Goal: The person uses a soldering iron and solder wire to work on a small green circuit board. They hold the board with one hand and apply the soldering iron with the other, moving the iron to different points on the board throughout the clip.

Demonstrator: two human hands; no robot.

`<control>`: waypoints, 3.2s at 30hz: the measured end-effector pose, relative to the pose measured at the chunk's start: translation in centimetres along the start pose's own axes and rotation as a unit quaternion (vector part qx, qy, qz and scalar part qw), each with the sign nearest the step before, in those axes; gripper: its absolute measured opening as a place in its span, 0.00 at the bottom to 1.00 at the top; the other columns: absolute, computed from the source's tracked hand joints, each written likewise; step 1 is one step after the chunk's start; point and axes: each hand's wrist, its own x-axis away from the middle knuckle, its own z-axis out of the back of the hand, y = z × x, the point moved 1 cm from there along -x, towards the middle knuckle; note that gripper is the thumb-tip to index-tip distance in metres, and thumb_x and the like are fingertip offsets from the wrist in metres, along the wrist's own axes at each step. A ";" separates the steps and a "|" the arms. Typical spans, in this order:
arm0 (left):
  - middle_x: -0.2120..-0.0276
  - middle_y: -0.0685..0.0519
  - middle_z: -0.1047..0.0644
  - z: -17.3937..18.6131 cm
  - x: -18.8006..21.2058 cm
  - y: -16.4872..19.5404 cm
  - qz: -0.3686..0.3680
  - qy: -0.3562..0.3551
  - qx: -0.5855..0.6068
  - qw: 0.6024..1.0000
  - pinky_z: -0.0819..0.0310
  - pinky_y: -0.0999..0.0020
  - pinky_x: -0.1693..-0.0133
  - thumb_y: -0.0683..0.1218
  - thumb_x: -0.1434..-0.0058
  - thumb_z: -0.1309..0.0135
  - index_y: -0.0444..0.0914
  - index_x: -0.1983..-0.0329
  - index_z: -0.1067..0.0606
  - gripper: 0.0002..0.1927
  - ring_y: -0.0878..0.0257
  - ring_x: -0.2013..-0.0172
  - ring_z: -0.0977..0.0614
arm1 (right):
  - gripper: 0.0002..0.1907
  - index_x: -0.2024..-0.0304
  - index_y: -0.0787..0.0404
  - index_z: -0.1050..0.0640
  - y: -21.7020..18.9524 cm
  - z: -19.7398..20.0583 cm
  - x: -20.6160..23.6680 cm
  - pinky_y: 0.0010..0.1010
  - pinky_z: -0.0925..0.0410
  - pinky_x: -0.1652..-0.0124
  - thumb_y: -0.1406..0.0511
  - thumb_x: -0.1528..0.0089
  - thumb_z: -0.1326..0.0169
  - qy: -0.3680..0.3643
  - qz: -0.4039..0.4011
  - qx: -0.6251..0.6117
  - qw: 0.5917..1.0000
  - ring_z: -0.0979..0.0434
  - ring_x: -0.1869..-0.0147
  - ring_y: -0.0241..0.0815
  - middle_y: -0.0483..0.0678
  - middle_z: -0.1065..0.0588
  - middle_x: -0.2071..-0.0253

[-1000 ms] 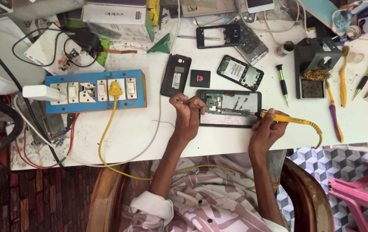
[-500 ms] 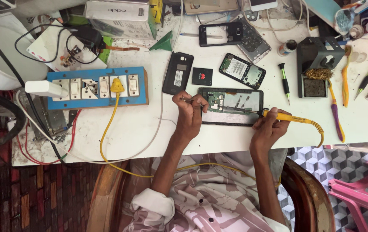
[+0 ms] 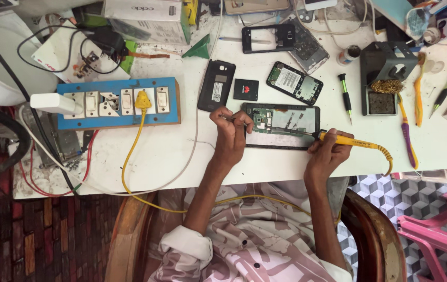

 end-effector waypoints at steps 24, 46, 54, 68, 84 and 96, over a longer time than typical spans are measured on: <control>0.73 0.50 0.32 -0.1 0.3 -0.3 0.005 -0.003 -0.001 1.000 0.34 0.69 0.64 0.42 0.20 0.71 0.43 0.51 0.55 0.07 0.65 0.73 0.33 | 0.12 0.58 0.63 0.29 -0.4 0.7 0.2 0.25 0.39 0.76 0.61 0.26 0.47 -0.009 0.008 0.034 0.999 0.35 0.79 0.33 0.44 0.33 0.79; 0.72 0.49 0.32 0.0 0.2 -0.3 -0.001 0.004 -0.004 1.000 0.33 0.68 0.62 0.43 0.19 0.72 0.42 0.51 0.55 0.06 0.64 0.72 0.32 | 0.12 0.59 0.60 0.34 -0.6 -1.0 -0.4 0.26 0.43 0.79 0.60 0.26 0.51 0.088 -0.049 -0.019 0.995 0.40 0.81 0.32 0.43 0.37 0.78; 0.73 0.50 0.33 0.2 0.2 -0.5 0.018 0.002 0.012 1.000 0.33 0.68 0.62 0.42 0.19 0.72 0.43 0.51 0.55 0.07 0.64 0.72 0.33 | 0.12 0.58 0.61 0.35 -0.3 -1.3 -0.1 0.24 0.41 0.78 0.61 0.24 0.53 0.057 -0.026 0.015 0.998 0.40 0.81 0.31 0.44 0.38 0.79; 0.73 0.49 0.33 0.1 0.6 -1.2 0.013 -0.006 0.003 1.000 0.34 0.68 0.63 0.40 0.20 0.71 0.43 0.53 0.55 0.09 0.64 0.72 0.34 | 0.10 0.58 0.60 0.37 1.1 -0.1 0.3 0.21 0.44 0.76 0.64 0.23 0.54 0.047 0.013 0.032 0.998 0.43 0.77 0.28 0.41 0.40 0.74; 0.74 0.50 0.31 0.1 0.3 -0.7 0.012 -0.007 -0.027 1.000 0.32 0.69 0.64 0.41 0.20 0.71 0.42 0.50 0.55 0.07 0.64 0.74 0.33 | 0.10 0.57 0.59 0.37 0.9 0.2 1.0 0.22 0.41 0.74 0.61 0.23 0.57 0.049 0.067 0.052 0.995 0.40 0.74 0.29 0.43 0.36 0.70; 0.72 0.48 0.27 0.4 0.7 -0.7 -0.011 -0.039 0.029 0.999 0.28 0.66 0.60 0.46 0.18 0.69 0.41 0.36 0.53 0.13 0.63 0.71 0.26 | 0.10 0.57 0.59 0.36 0.3 -0.4 -0.1 0.22 0.45 0.76 0.62 0.25 0.54 0.044 -0.022 0.027 0.998 0.45 0.77 0.27 0.39 0.40 0.73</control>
